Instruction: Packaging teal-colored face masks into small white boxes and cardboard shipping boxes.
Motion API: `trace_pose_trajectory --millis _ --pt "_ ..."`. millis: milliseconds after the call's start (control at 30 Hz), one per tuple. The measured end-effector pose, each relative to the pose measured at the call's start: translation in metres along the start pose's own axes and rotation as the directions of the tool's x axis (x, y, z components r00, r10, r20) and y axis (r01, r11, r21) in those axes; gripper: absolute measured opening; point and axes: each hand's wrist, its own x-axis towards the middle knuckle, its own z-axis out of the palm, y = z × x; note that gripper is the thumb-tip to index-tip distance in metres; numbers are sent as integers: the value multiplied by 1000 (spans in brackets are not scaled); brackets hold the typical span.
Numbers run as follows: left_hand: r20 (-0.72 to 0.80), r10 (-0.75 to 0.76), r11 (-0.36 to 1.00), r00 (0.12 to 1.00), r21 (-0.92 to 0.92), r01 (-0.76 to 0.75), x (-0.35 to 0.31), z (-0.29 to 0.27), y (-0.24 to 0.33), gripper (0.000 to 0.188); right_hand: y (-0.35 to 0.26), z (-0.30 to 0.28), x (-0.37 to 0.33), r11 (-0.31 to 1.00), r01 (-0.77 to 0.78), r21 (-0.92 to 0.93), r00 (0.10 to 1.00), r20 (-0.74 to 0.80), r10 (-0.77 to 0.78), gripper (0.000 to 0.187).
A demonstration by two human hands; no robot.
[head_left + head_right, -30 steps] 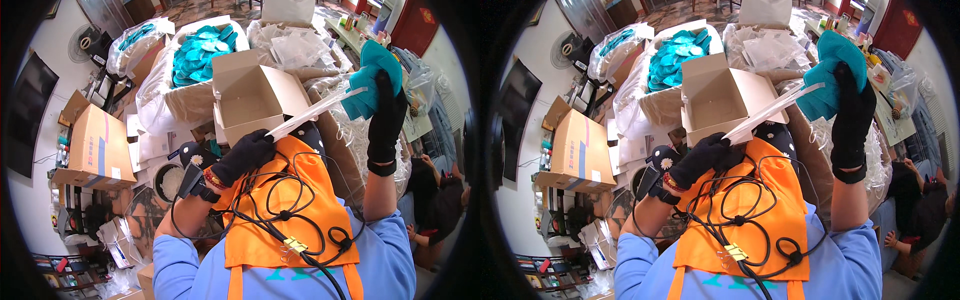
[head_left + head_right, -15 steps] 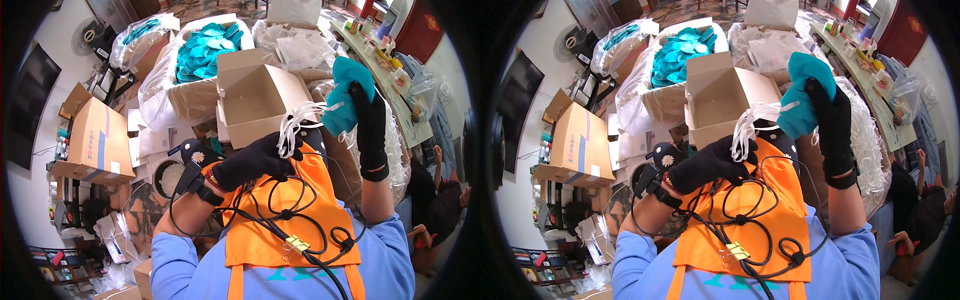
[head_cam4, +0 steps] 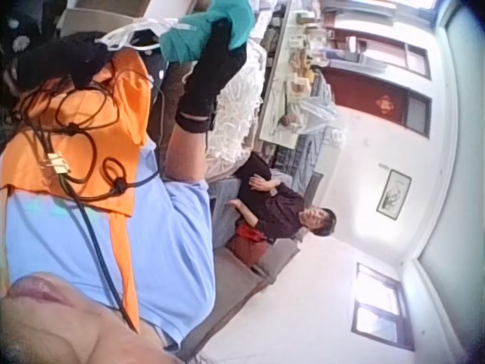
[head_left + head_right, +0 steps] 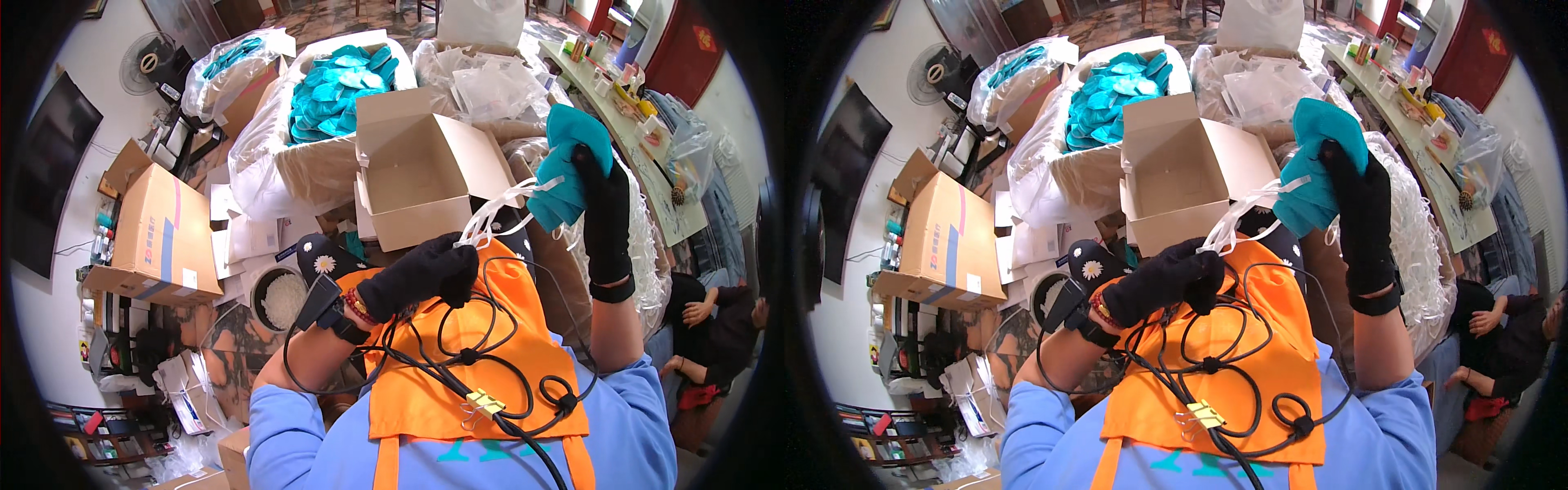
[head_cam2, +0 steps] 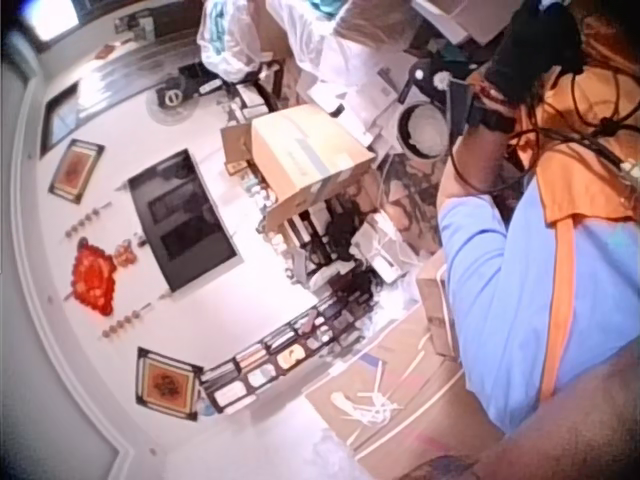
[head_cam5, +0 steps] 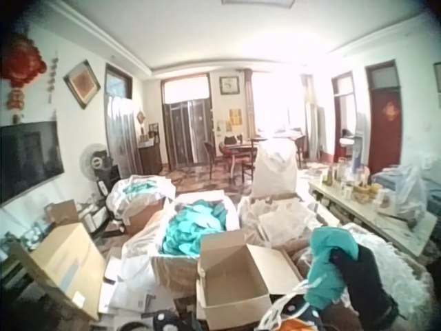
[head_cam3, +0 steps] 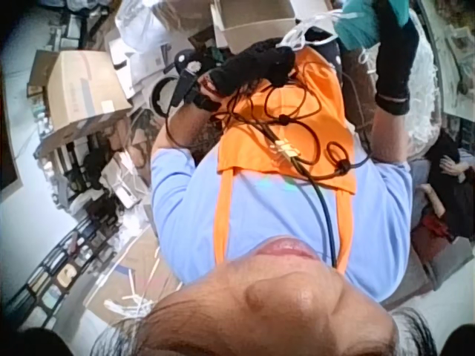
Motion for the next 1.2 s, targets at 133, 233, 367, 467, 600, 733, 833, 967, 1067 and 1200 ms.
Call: trace_pose_trajectory --millis 133,233,367,467,600,733,833,967,1067,1200 --pt "-32 2 998 999 66 0 -6 4 2 26 -1 -10 10 996 80 50 992 -97 -74 35" --pt "-39 0 982 999 188 7 -20 5 5 27 20 -52 34 992 127 13 969 -213 -122 33" --pt "-86 3 974 996 226 17 -30 14 10 24 30 -69 39 949 70 307 974 -228 2 39" --pt "-123 -26 971 992 231 54 -24 16 15 24 16 -37 15 972 34 232 999 -36 -27 36" --pt "-84 -70 950 994 299 92 -9 22 18 31 -37 1 -9 824 -241 513 928 371 41 29" --pt "-11 18 903 1000 429 -11 -27 21 3 14 -38 10 -13 784 -389 484 813 580 46 34" --pt "33 50 865 998 499 -60 -26 23 8 22 -19 0 -11 709 -417 569 836 546 54 34" --pt "-44 -45 946 998 319 57 -26 24 13 27 2 -18 -6 668 -462 583 832 547 97 34" --pt "-69 -108 957 992 261 122 -22 44 36 37 1 -25 -10 692 -454 561 835 540 110 35" --pt "17 98 684 995 725 -80 -4 38 47 33 2 -33 -23 945 -238 225 561 826 -56 43"
